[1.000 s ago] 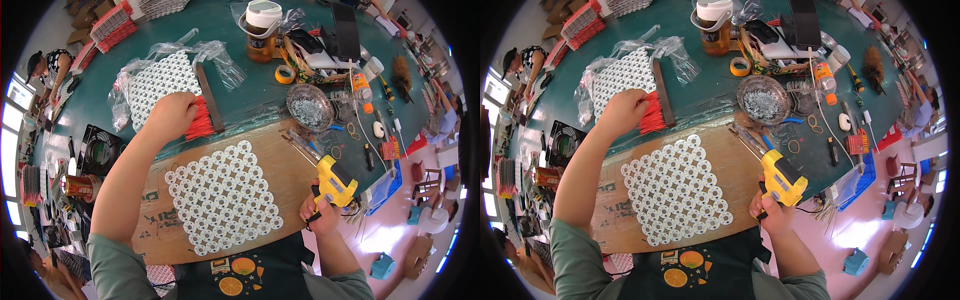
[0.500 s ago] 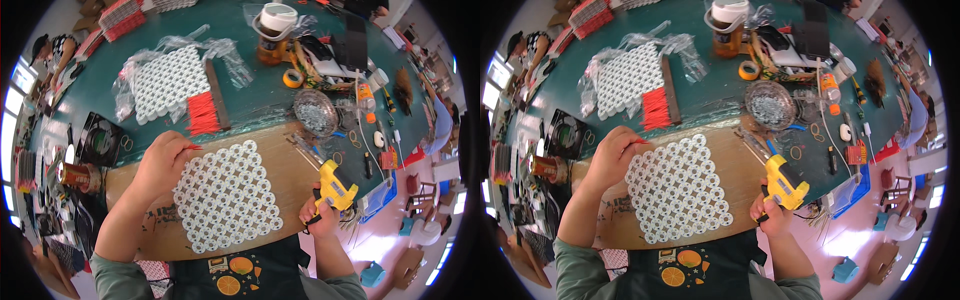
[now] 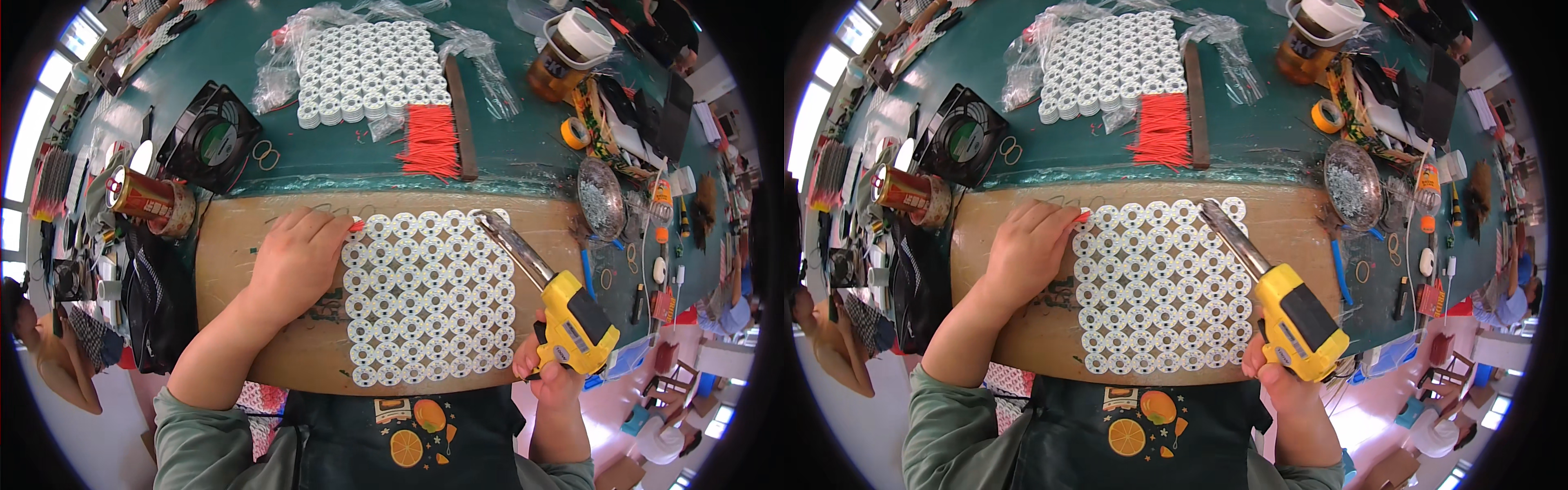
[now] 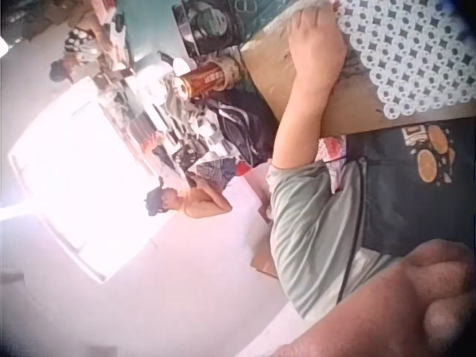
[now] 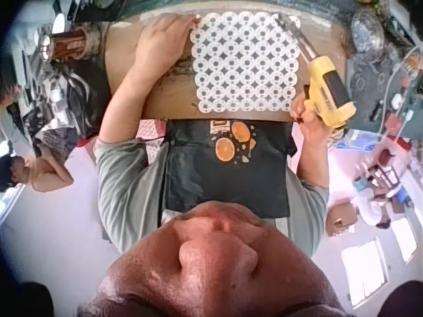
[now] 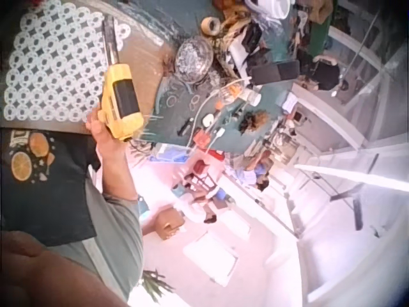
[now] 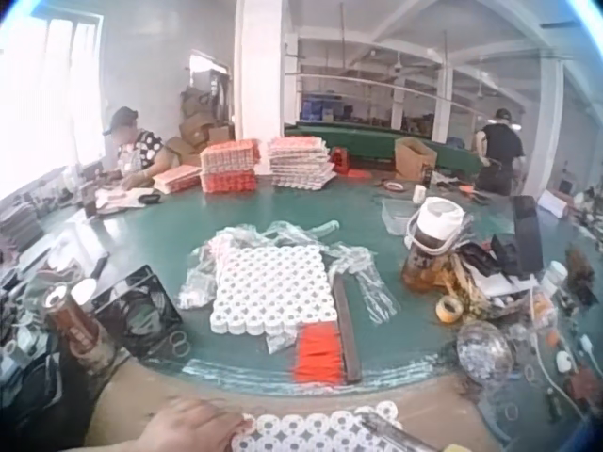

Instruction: The person solders red wires onto circular LED circuit boards using a soldering gun.

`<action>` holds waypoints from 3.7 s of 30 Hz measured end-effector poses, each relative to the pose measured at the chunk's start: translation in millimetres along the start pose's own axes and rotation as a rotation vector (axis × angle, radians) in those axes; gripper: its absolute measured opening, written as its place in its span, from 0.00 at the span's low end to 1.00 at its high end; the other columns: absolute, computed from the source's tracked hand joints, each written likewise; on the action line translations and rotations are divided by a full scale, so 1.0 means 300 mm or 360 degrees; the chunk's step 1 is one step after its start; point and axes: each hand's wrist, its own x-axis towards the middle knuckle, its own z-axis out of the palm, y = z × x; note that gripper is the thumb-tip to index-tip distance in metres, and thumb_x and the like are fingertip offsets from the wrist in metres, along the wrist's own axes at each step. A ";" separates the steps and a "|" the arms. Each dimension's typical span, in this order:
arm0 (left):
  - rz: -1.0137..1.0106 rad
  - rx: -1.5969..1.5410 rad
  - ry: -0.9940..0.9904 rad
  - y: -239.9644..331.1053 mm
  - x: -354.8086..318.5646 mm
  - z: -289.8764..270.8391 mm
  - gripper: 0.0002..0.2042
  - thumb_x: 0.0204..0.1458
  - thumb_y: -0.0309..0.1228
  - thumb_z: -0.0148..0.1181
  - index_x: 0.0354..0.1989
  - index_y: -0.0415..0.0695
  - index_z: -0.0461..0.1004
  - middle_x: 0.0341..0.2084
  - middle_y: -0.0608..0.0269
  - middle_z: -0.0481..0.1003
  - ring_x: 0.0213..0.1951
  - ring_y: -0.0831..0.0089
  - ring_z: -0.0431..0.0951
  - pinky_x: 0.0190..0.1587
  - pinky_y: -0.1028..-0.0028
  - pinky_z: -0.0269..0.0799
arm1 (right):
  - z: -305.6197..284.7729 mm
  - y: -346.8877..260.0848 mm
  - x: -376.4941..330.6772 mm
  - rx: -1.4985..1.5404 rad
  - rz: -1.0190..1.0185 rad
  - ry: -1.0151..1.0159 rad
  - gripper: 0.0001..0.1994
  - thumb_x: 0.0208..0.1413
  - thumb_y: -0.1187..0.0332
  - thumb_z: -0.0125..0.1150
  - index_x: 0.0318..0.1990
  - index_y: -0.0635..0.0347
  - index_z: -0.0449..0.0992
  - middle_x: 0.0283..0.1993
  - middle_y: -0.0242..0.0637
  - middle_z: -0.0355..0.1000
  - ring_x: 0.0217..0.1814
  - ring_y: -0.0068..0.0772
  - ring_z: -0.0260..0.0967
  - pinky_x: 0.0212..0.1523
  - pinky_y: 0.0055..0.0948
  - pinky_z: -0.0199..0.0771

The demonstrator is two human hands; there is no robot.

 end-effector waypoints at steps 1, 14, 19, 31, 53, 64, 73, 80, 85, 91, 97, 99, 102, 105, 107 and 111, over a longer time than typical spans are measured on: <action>0.0011 0.0051 -0.0016 -0.001 -0.005 -0.003 0.12 0.48 0.22 0.65 0.42 0.42 0.80 0.33 0.59 0.78 0.37 0.57 0.78 0.42 0.61 0.75 | 0.025 -0.009 0.008 -0.0030 0.0053 -0.0083 0.46 0.47 0.50 0.80 0.67 0.66 0.62 0.27 0.31 0.67 0.25 0.26 0.66 0.28 0.29 0.70; -0.0002 -0.0025 0.0099 -0.030 -0.048 0.012 0.15 0.44 0.20 0.67 0.43 0.41 0.80 0.30 0.62 0.75 0.33 0.61 0.75 0.37 0.65 0.75 | 0.185 0.112 0.094 -0.0324 0.0118 -0.0449 0.15 0.56 0.67 0.70 0.47 0.62 0.75 0.31 0.30 0.72 0.30 0.22 0.69 0.31 0.26 0.69; -0.0008 -0.0008 0.0078 -0.031 -0.050 0.013 0.14 0.44 0.21 0.68 0.41 0.41 0.80 0.29 0.63 0.73 0.32 0.62 0.75 0.36 0.65 0.75 | 0.190 0.125 0.107 -0.0425 0.0103 -0.0451 0.18 0.56 0.68 0.71 0.51 0.64 0.75 0.32 0.30 0.73 0.30 0.22 0.70 0.31 0.25 0.70; -0.0012 0.0061 0.0003 -0.033 -0.061 0.024 0.14 0.43 0.22 0.68 0.41 0.41 0.80 0.32 0.63 0.73 0.34 0.64 0.74 0.38 0.67 0.74 | 0.203 0.157 0.124 -0.0552 0.0173 -0.0377 0.32 0.52 0.54 0.74 0.56 0.66 0.68 0.25 0.31 0.65 0.24 0.23 0.63 0.25 0.25 0.66; -0.0110 0.0082 -0.0101 -0.015 -0.061 0.014 0.14 0.47 0.21 0.64 0.44 0.39 0.78 0.35 0.59 0.73 0.37 0.59 0.74 0.42 0.64 0.73 | 0.192 0.138 0.111 -0.0395 0.0259 -0.0384 0.40 0.50 0.51 0.76 0.65 0.65 0.64 0.27 0.30 0.65 0.26 0.22 0.61 0.27 0.25 0.64; -0.0006 0.0007 0.0030 -0.011 -0.062 0.002 0.16 0.43 0.22 0.63 0.44 0.39 0.78 0.35 0.60 0.75 0.38 0.61 0.75 0.41 0.64 0.73 | 0.168 0.137 0.075 -0.0422 0.0293 -0.0359 0.42 0.50 0.50 0.76 0.67 0.62 0.63 0.27 0.29 0.65 0.26 0.21 0.61 0.28 0.24 0.64; 0.0101 -0.0046 -0.0024 -0.021 -0.069 0.017 0.14 0.45 0.24 0.62 0.43 0.39 0.79 0.33 0.62 0.74 0.37 0.64 0.75 0.40 0.66 0.72 | 0.170 0.154 0.071 -0.0484 0.0301 -0.0366 0.37 0.51 0.52 0.75 0.62 0.64 0.65 0.26 0.29 0.64 0.25 0.21 0.60 0.27 0.24 0.64; 0.0102 -0.0037 -0.0015 -0.020 -0.066 0.016 0.16 0.40 0.21 0.66 0.42 0.39 0.80 0.33 0.62 0.75 0.35 0.65 0.76 0.38 0.66 0.73 | 0.173 0.156 0.073 -0.0502 0.0290 -0.0369 0.31 0.53 0.55 0.72 0.58 0.63 0.66 0.26 0.29 0.63 0.25 0.22 0.60 0.27 0.26 0.64; 0.0088 -0.0046 0.0007 -0.017 -0.063 0.025 0.16 0.41 0.20 0.66 0.42 0.39 0.79 0.31 0.62 0.74 0.34 0.64 0.75 0.38 0.66 0.73 | 0.173 0.157 0.073 -0.0513 0.0280 -0.0358 0.30 0.53 0.55 0.72 0.56 0.63 0.67 0.26 0.31 0.64 0.25 0.23 0.61 0.27 0.26 0.65; 0.0076 -0.0036 0.0008 -0.015 -0.061 0.024 0.17 0.41 0.20 0.66 0.43 0.39 0.79 0.32 0.62 0.73 0.35 0.64 0.75 0.39 0.66 0.73 | 0.175 0.156 0.080 -0.0511 0.0293 -0.0348 0.31 0.52 0.54 0.75 0.55 0.63 0.68 0.27 0.31 0.65 0.26 0.24 0.63 0.27 0.26 0.66; 0.0048 -0.0038 -0.0036 -0.009 -0.060 0.016 0.17 0.41 0.20 0.65 0.44 0.39 0.79 0.33 0.61 0.74 0.37 0.63 0.75 0.41 0.66 0.73 | 0.177 0.146 0.081 -0.0448 0.0280 -0.0391 0.36 0.53 0.53 0.74 0.62 0.65 0.65 0.27 0.31 0.65 0.27 0.23 0.62 0.27 0.26 0.65; 0.0035 -0.0030 -0.0051 -0.003 -0.060 0.014 0.17 0.42 0.21 0.65 0.44 0.39 0.78 0.34 0.61 0.74 0.37 0.62 0.75 0.42 0.65 0.73 | 0.179 0.145 0.084 -0.0396 0.0293 -0.0381 0.38 0.53 0.52 0.74 0.64 0.65 0.64 0.27 0.31 0.65 0.27 0.23 0.62 0.27 0.26 0.65; -0.0040 0.0015 -0.0081 0.010 -0.054 0.008 0.17 0.42 0.21 0.64 0.44 0.40 0.78 0.35 0.61 0.75 0.39 0.61 0.75 0.44 0.63 0.72 | 0.183 0.144 0.088 -0.0340 0.0303 -0.0375 0.38 0.53 0.51 0.74 0.64 0.65 0.64 0.27 0.31 0.64 0.27 0.23 0.62 0.27 0.26 0.65; -0.0066 0.0049 0.0013 0.014 -0.044 -0.004 0.17 0.42 0.22 0.65 0.45 0.41 0.78 0.36 0.62 0.74 0.40 0.60 0.75 0.45 0.62 0.71 | 0.185 0.141 0.085 -0.0282 0.0333 -0.0356 0.39 0.53 0.51 0.74 0.65 0.64 0.64 0.27 0.31 0.64 0.27 0.23 0.62 0.28 0.25 0.65; -0.0083 0.0060 0.0086 0.017 -0.052 -0.025 0.18 0.42 0.23 0.66 0.45 0.42 0.79 0.35 0.63 0.74 0.39 0.60 0.75 0.45 0.63 0.70 | 0.184 0.145 0.085 -0.0291 0.0314 -0.0354 0.39 0.53 0.51 0.74 0.65 0.64 0.64 0.27 0.31 0.64 0.27 0.23 0.62 0.28 0.25 0.64; 0.0019 0.0070 -0.0009 0.018 -0.075 -0.053 0.17 0.41 0.24 0.66 0.44 0.42 0.79 0.34 0.64 0.75 0.39 0.62 0.76 0.43 0.64 0.70 | 0.174 0.156 0.071 -0.0346 0.0283 -0.0351 0.39 0.52 0.51 0.74 0.65 0.63 0.64 0.27 0.30 0.64 0.27 0.23 0.62 0.28 0.25 0.64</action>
